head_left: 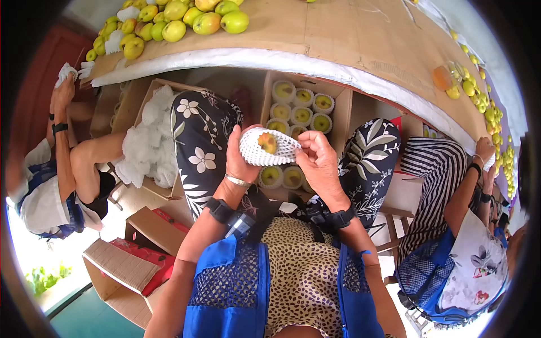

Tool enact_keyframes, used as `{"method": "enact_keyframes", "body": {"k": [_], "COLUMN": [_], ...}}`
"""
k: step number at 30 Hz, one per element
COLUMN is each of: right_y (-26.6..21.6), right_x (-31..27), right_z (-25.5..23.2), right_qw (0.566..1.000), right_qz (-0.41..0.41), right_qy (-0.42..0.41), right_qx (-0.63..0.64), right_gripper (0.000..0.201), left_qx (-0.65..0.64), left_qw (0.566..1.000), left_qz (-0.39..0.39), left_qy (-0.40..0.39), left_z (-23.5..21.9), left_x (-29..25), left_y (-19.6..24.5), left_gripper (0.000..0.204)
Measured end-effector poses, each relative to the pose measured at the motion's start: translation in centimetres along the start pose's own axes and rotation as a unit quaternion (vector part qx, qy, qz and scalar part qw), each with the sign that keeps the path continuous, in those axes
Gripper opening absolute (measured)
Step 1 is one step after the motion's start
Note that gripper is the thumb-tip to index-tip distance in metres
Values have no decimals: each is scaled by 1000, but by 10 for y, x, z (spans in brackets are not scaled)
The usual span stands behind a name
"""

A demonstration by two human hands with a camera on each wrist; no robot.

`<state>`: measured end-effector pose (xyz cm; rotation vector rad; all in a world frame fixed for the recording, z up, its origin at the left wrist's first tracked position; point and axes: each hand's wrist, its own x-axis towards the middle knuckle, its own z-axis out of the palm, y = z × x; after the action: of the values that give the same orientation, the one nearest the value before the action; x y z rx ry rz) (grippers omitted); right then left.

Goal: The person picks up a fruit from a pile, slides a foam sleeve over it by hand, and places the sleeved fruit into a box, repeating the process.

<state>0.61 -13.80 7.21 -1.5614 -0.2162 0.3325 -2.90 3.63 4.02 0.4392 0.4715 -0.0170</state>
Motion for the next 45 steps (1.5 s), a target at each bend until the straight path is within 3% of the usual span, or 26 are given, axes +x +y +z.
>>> {"method": "enact_keyframes", "body": {"k": [2,5,9,10,16,23,27,30,34,40,43,44,45], "right_y": [3,-8,-10,-5,-6,-4,-12,-17,-4,-10,7,11,11], "right_x": [0,4,5,4,4,6,8,11,13,19,22,21,21], "right_z": [0,-3,1,4,13,21,20,16,12,3,-4,-7,-8], "right_qw": [1000,980,970,969,982,976,973,958,926,967,991,994,993], "right_qz": [8,-138,-179,-183,-151,-149,-100,-93,-183,-126,-68,23,31], "right_qy": [-1,29,-52,-52,-70,-61,-65,-107,-117,-138,-92,-101,-103], "right_qx": [12,-139,-160,-160,-92,-147,-197,-248,-310,-176,-73,34,40], "right_gripper": [26,20,20,29,45,53,53,53,53,38,24,18,18], "left_qx": [29,101,150,159,157,275,364,449,439,238,181,170,144], "left_qw": [999,993,987,985,986,957,925,890,894,965,978,980,983], "left_qz": [18,54,64,66,54,86,109,76,22,-72,-68,-59,-62], "left_qy": [12,22,9,19,9,15,25,20,-87,-84,-76,-83,-92], "left_z": [0,-1,-1,0,-1,3,6,5,3,8,10,10,12], "left_x": [1,0,2,2,0,-2,-3,-4,-7,-5,-6,-6,-7], "left_y": [0,-3,-8,-10,-9,-15,-12,-9,-6,-7,-7,-7,-6], "left_gripper": [43,38,35,35,31,21,32,43,41,34,36,40,41]}}
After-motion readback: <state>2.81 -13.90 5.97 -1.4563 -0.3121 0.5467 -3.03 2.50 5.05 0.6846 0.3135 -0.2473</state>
